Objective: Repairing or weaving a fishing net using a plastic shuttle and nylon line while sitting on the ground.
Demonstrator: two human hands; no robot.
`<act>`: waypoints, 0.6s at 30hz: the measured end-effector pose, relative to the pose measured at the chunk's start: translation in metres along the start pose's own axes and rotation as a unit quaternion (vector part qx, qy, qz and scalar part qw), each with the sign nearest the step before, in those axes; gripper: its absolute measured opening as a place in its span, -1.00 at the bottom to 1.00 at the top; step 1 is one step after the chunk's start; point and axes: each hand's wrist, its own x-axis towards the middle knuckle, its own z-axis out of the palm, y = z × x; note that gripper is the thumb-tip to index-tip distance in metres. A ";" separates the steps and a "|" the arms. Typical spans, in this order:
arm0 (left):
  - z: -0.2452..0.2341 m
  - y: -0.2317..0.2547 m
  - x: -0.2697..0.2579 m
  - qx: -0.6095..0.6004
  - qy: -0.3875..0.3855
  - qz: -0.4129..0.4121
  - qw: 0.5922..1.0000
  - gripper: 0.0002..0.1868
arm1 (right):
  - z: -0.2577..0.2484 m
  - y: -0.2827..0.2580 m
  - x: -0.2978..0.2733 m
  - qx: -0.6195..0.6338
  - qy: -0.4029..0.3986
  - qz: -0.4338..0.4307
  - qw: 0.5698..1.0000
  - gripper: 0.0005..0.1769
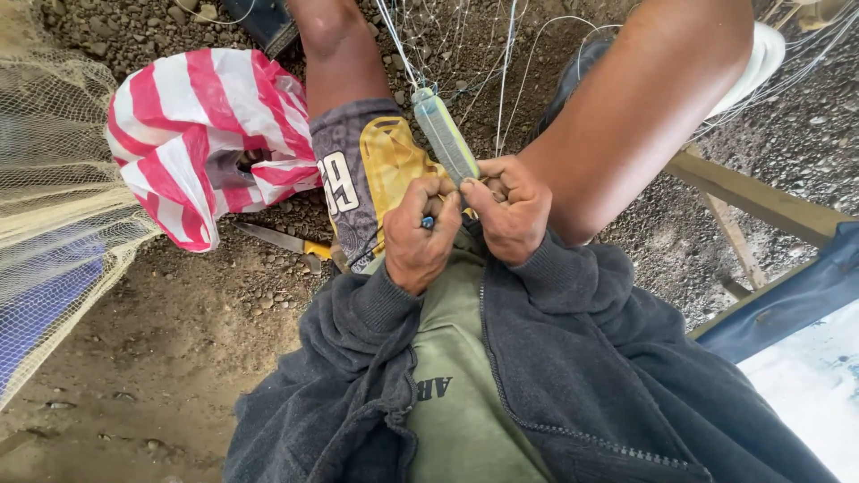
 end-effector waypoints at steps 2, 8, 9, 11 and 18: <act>0.000 0.004 -0.001 -0.002 -0.005 0.002 1.000 -0.93 | 0.001 0.001 0.000 0.001 0.001 -0.001 1.000 -0.77; -0.005 0.015 -0.006 -0.044 -0.044 -0.002 0.998 -0.91 | -0.003 -0.002 0.002 0.008 0.002 0.002 1.000 -0.79; -0.007 0.019 -0.009 -0.071 -0.055 -0.012 0.996 -0.91 | -0.003 -0.004 0.002 0.005 -0.001 0.004 1.000 -0.80; -0.014 0.016 -0.012 -0.109 -0.087 -0.036 0.989 -0.88 | -0.003 -0.006 0.002 -0.002 0.001 0.014 1.000 -0.80; -0.040 0.049 0.001 -0.115 -0.177 -0.067 0.975 -0.77 | -0.009 -0.013 0.006 -0.025 0.003 0.019 0.999 -0.76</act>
